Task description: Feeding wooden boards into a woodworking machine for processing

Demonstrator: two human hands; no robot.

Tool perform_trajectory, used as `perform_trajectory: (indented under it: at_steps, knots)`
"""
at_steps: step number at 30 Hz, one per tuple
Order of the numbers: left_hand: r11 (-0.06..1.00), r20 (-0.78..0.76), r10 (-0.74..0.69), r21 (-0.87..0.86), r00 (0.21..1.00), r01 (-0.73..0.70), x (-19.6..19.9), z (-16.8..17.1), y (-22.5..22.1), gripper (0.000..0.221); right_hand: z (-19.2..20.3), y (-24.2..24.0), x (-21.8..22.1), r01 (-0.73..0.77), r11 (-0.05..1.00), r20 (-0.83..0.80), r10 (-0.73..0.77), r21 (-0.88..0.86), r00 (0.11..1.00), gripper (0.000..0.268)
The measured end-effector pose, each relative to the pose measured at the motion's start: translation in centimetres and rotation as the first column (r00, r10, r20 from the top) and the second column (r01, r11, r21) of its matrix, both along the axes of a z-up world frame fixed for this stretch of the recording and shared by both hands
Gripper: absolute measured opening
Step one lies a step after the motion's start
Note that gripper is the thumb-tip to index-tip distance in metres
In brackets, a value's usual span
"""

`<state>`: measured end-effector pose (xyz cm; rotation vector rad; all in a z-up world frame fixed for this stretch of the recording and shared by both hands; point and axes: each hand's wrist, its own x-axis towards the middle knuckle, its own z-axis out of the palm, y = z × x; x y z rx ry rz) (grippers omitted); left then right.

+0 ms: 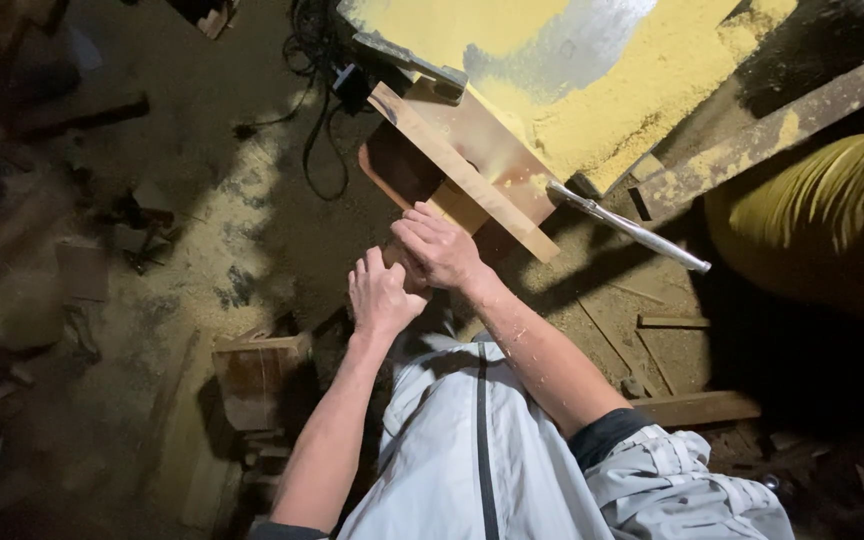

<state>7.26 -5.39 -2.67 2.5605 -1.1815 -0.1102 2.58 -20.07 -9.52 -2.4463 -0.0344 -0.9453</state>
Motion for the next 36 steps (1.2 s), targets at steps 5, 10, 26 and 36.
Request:
perform_trajectory:
  at_steps: [5,10,26,36]
  knots:
    - [1.0,-0.008,0.002,-0.019,1.0,-0.002,0.2,-0.1,0.1,0.03,0.7,-0.2,0.1,0.003,1.0,-0.003,-0.003,-0.011,1.0,0.04]
    - [1.0,0.001,0.002,-0.02,1.0,-0.002,0.5,-0.4,0.1,0.037,0.6,-0.1,0.5,-0.009,1.0,-0.017,0.01,0.007,1.0,0.042]
    - [1.0,0.001,-0.008,-0.003,1.0,0.008,1.2,1.3,-0.6,0.034,0.3,-0.1,1.1,-0.002,1.0,-0.024,0.002,0.008,1.0,0.043]
    - [1.0,0.011,-0.014,0.003,1.0,0.014,1.7,-0.4,0.0,0.037,0.0,0.0,1.7,0.012,1.0,-0.016,-0.012,0.003,1.0,0.042]
